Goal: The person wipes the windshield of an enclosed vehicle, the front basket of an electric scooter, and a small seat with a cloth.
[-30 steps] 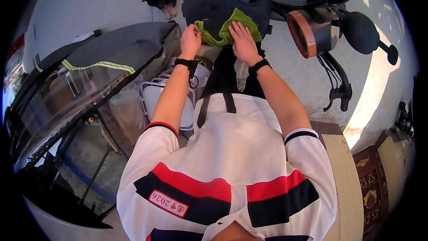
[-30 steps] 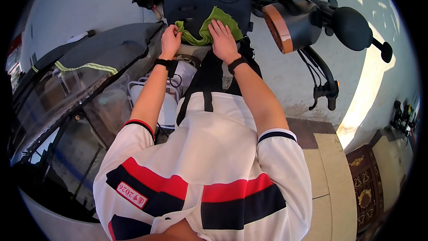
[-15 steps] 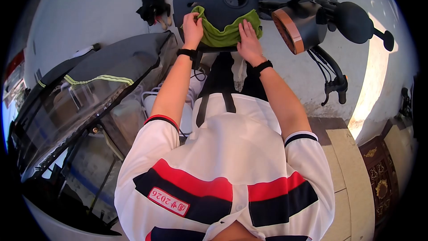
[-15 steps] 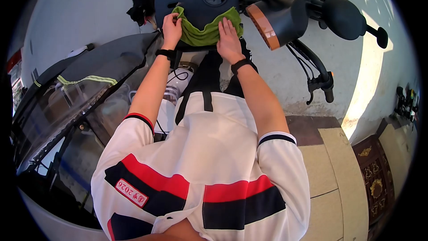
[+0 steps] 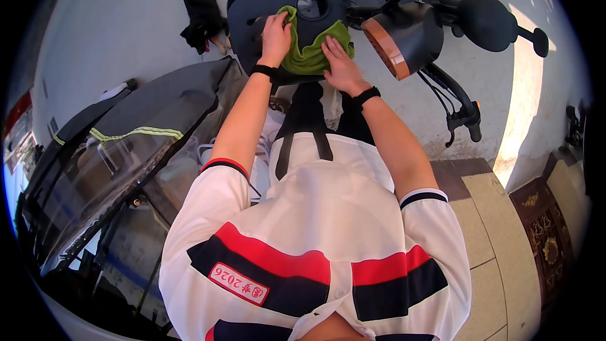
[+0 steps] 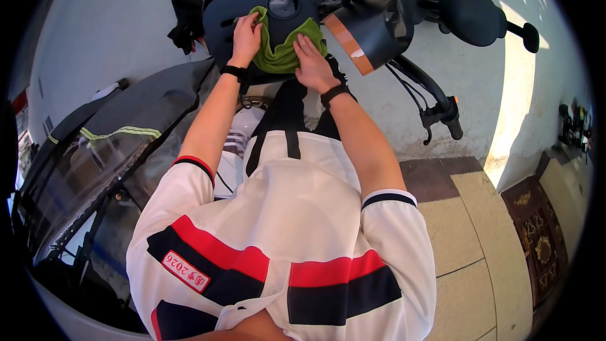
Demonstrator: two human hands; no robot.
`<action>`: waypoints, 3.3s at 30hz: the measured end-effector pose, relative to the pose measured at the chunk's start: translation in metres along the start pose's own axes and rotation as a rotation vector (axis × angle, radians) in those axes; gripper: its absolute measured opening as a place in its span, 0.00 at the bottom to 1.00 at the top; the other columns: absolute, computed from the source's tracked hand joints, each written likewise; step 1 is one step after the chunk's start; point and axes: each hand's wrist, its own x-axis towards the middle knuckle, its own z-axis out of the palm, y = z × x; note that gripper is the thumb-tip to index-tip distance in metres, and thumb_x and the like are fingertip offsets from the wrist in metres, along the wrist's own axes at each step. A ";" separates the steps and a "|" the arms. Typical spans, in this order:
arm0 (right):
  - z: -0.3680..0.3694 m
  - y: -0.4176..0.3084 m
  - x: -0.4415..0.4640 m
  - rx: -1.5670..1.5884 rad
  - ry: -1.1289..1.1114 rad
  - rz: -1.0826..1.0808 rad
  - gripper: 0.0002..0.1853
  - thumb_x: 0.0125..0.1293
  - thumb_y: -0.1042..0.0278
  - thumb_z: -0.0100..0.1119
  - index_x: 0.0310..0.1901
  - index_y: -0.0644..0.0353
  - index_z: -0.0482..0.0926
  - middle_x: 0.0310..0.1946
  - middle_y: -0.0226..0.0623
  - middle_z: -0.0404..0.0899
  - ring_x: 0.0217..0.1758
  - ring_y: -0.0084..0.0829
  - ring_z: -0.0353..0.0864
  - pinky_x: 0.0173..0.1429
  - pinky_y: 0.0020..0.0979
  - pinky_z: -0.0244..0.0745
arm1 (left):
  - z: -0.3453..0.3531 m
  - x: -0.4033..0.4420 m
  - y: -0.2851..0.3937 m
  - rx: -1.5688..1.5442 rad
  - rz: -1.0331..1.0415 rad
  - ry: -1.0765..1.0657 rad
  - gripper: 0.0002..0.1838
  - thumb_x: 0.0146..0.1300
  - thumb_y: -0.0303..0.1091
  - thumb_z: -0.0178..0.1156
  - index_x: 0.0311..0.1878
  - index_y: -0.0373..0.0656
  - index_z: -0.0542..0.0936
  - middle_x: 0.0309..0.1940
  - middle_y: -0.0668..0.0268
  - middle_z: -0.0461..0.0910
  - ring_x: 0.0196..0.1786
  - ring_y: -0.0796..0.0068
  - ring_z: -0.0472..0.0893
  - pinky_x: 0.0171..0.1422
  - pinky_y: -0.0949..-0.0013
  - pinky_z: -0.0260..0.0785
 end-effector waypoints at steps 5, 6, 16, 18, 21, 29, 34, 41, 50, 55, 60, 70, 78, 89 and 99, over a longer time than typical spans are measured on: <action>-0.005 0.003 0.001 0.053 -0.020 -0.009 0.40 0.55 0.73 0.63 0.72 0.65 0.63 0.79 0.46 0.52 0.82 0.43 0.52 0.79 0.36 0.59 | 0.009 0.002 0.002 0.026 0.011 -0.059 0.18 0.65 0.27 0.63 0.59 0.38 0.81 0.49 0.53 0.78 0.48 0.53 0.81 0.54 0.58 0.74; -0.006 0.002 0.001 0.056 -0.024 -0.007 0.40 0.55 0.73 0.64 0.72 0.65 0.64 0.79 0.47 0.52 0.82 0.43 0.52 0.79 0.36 0.59 | 0.009 -0.001 0.005 0.040 0.016 -0.068 0.18 0.64 0.26 0.63 0.58 0.37 0.81 0.48 0.52 0.77 0.49 0.50 0.80 0.56 0.57 0.73; 0.000 0.004 0.000 -0.031 0.012 -0.056 0.40 0.53 0.74 0.64 0.71 0.67 0.65 0.77 0.49 0.55 0.81 0.44 0.54 0.79 0.36 0.58 | 0.024 -0.059 0.030 0.066 -0.056 -0.199 0.19 0.60 0.25 0.62 0.57 0.40 0.83 0.43 0.54 0.76 0.48 0.50 0.78 0.55 0.53 0.73; 0.001 0.003 -0.001 -0.073 0.028 -0.066 0.40 0.53 0.74 0.64 0.70 0.67 0.65 0.77 0.49 0.57 0.81 0.45 0.54 0.79 0.36 0.58 | 0.025 -0.070 0.030 0.060 -0.071 -0.214 0.20 0.60 0.24 0.63 0.57 0.40 0.83 0.43 0.54 0.76 0.48 0.50 0.78 0.54 0.53 0.73; 0.005 0.002 -0.001 -0.121 0.051 -0.086 0.40 0.52 0.74 0.64 0.70 0.67 0.65 0.76 0.50 0.57 0.80 0.46 0.55 0.80 0.36 0.57 | 0.023 -0.082 0.035 0.094 -0.053 -0.223 0.25 0.59 0.24 0.63 0.62 0.39 0.79 0.45 0.54 0.74 0.50 0.50 0.77 0.55 0.53 0.72; -0.007 0.004 0.000 -0.085 -0.012 -0.105 0.41 0.51 0.73 0.64 0.71 0.68 0.64 0.77 0.51 0.55 0.81 0.46 0.54 0.80 0.37 0.57 | 0.021 -0.065 0.046 0.224 -0.078 -0.248 0.32 0.61 0.28 0.64 0.70 0.38 0.70 0.52 0.50 0.72 0.51 0.46 0.76 0.58 0.53 0.72; -0.011 0.010 0.002 -0.017 -0.073 -0.090 0.41 0.52 0.72 0.65 0.71 0.68 0.65 0.78 0.50 0.54 0.81 0.45 0.54 0.80 0.36 0.57 | 0.015 -0.026 0.040 0.302 -0.055 -0.183 0.33 0.62 0.33 0.64 0.71 0.39 0.69 0.54 0.49 0.71 0.52 0.45 0.76 0.58 0.51 0.73; -0.008 0.011 0.003 -0.003 -0.074 -0.065 0.42 0.51 0.72 0.66 0.71 0.68 0.65 0.78 0.49 0.53 0.81 0.45 0.53 0.80 0.37 0.58 | 0.012 -0.027 0.035 0.291 -0.052 -0.183 0.29 0.62 0.31 0.62 0.68 0.41 0.72 0.51 0.50 0.75 0.53 0.46 0.77 0.58 0.51 0.73; -0.001 0.010 0.001 -0.079 -0.024 -0.084 0.42 0.51 0.71 0.67 0.70 0.68 0.65 0.77 0.49 0.55 0.81 0.45 0.53 0.80 0.36 0.56 | 0.013 -0.083 0.047 0.226 -0.123 -0.286 0.28 0.60 0.30 0.61 0.66 0.42 0.75 0.53 0.54 0.75 0.53 0.49 0.77 0.58 0.53 0.74; 0.001 0.008 0.000 -0.129 -0.006 -0.092 0.41 0.52 0.71 0.66 0.70 0.67 0.65 0.77 0.49 0.56 0.81 0.45 0.54 0.80 0.38 0.56 | 0.010 -0.090 0.047 0.195 -0.121 -0.309 0.28 0.60 0.30 0.61 0.66 0.42 0.75 0.52 0.53 0.75 0.54 0.49 0.77 0.60 0.53 0.73; 0.011 0.006 0.002 -0.187 0.063 -0.080 0.40 0.54 0.72 0.64 0.71 0.65 0.64 0.77 0.48 0.56 0.81 0.45 0.53 0.79 0.42 0.56 | 0.010 -0.095 0.034 0.105 -0.102 -0.273 0.27 0.58 0.27 0.60 0.64 0.41 0.76 0.53 0.52 0.76 0.55 0.48 0.77 0.61 0.53 0.72; -0.001 0.003 0.056 -0.194 0.218 0.057 0.37 0.57 0.71 0.61 0.69 0.65 0.63 0.77 0.50 0.53 0.81 0.54 0.50 0.79 0.54 0.51 | 0.007 -0.110 0.026 0.042 -0.179 -0.272 0.23 0.58 0.27 0.64 0.58 0.38 0.75 0.53 0.51 0.74 0.57 0.45 0.75 0.62 0.53 0.70; -0.013 -0.007 0.072 -0.183 0.404 0.114 0.29 0.55 0.72 0.61 0.61 0.66 0.70 0.74 0.56 0.55 0.76 0.56 0.56 0.77 0.51 0.54 | 0.010 -0.126 0.021 -0.035 -0.245 -0.248 0.22 0.59 0.28 0.64 0.57 0.37 0.73 0.52 0.50 0.73 0.58 0.44 0.74 0.62 0.52 0.69; -0.022 -0.013 0.087 -0.377 0.372 0.126 0.24 0.53 0.70 0.64 0.53 0.64 0.74 0.74 0.54 0.60 0.70 0.56 0.62 0.75 0.51 0.55 | 0.012 -0.133 0.022 -0.069 -0.284 -0.211 0.21 0.59 0.26 0.64 0.55 0.37 0.73 0.51 0.52 0.73 0.58 0.45 0.75 0.62 0.51 0.70; -0.004 -0.003 0.053 -0.353 0.314 -0.051 0.30 0.54 0.76 0.62 0.62 0.65 0.74 0.73 0.52 0.63 0.72 0.55 0.64 0.74 0.47 0.64 | 0.021 -0.135 0.018 -0.068 -0.311 -0.181 0.21 0.59 0.27 0.64 0.56 0.39 0.75 0.51 0.53 0.73 0.57 0.45 0.75 0.61 0.52 0.70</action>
